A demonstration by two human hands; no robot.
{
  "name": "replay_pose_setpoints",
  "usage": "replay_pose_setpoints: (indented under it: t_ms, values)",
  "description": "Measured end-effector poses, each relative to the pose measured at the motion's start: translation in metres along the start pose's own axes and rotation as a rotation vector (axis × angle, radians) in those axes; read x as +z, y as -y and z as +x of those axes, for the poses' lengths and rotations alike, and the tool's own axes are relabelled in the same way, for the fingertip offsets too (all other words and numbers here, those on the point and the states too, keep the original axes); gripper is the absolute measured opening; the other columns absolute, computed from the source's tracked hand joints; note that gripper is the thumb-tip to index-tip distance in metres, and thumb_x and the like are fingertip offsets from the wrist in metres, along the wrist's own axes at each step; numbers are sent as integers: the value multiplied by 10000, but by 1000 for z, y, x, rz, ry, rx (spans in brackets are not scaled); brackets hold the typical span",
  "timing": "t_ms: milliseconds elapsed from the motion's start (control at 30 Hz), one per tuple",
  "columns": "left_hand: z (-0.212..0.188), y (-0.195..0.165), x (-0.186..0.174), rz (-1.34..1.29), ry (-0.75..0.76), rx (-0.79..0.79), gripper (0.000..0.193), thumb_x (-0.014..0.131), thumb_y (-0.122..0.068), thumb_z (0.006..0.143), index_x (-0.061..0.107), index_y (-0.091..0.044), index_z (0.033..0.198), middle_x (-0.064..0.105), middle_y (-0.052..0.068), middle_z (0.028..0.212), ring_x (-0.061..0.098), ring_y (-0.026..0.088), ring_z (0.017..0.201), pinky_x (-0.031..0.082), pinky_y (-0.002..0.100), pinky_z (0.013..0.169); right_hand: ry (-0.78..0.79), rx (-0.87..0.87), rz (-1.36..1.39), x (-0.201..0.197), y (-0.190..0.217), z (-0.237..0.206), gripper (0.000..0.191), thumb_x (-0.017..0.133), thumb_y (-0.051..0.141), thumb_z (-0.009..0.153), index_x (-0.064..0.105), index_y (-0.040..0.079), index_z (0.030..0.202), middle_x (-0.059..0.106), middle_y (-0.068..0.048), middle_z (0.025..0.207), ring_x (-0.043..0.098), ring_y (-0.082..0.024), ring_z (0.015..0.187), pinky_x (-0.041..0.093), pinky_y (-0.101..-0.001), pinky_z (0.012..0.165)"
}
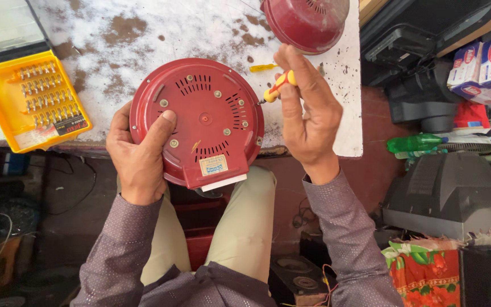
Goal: The person assembles a red circular electronic device by placing the internal components into the base, attaching the top cover, and securing it with screws using a screwdriver. The person also plugs in a power cord and adjusts the device on the workbench.
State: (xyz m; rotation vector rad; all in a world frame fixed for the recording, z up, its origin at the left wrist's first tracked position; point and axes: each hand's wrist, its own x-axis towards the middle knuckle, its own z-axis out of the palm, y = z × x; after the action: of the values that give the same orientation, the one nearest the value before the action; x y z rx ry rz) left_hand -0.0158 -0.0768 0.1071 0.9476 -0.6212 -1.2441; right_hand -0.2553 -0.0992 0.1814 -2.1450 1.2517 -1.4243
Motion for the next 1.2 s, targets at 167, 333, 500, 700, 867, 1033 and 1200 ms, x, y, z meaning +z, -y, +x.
replay_pose_setpoints:
  t_ms: [167,333,500,700,867,1033,1200]
  values:
    - [0,0,1,-9,-4,-7,446,756,-2,936,552,63,1327,698,112,1161,696,122,978,600,273,892,-139,-152,-146,4,-2,6,393,873,63,965,694,90,1315,660,-73,1030,693,-140,887,589,-257,752]
    - [-1,-1,1,13,-10,-7,453,756,-12,931,555,56,1331,703,109,1149,689,117,961,594,266,876,-78,-25,43,1,-2,9,305,654,5,1056,621,41,1357,683,-113,1230,719,-156,1010,621,-272,882]
    - [-1,-1,0,-1,-8,-9,451,758,-15,935,549,61,1327,696,110,1156,689,119,975,593,272,896,-157,-77,-121,-2,-3,12,300,905,-8,938,684,5,1140,606,-94,1034,670,-132,827,571,-238,712]
    - [0,-1,0,7,3,2,451,756,-18,938,549,63,1330,695,106,1159,686,118,979,593,273,899,-151,44,125,0,4,8,208,792,-23,972,629,7,1097,638,-96,1008,744,-138,897,634,-237,750]
    - [0,-1,0,1,-1,-6,454,751,-19,941,538,61,1334,693,105,1154,688,119,974,594,273,891,-132,-81,-26,4,10,10,305,823,-5,878,584,-16,1067,580,-138,1021,624,-190,881,580,-284,784]
    - [0,0,0,2,-8,-19,448,751,-24,940,540,52,1328,690,95,1142,683,113,961,594,268,880,-205,-164,-194,8,9,12,336,887,-35,937,567,33,1014,557,-112,933,642,-158,748,548,-244,643]
    - [-1,-1,-1,10,-5,-21,443,748,-33,943,540,45,1327,690,92,1145,678,107,961,592,263,878,-155,12,84,4,2,12,223,728,-28,966,515,-7,1025,610,-120,1073,673,-173,886,610,-300,763]
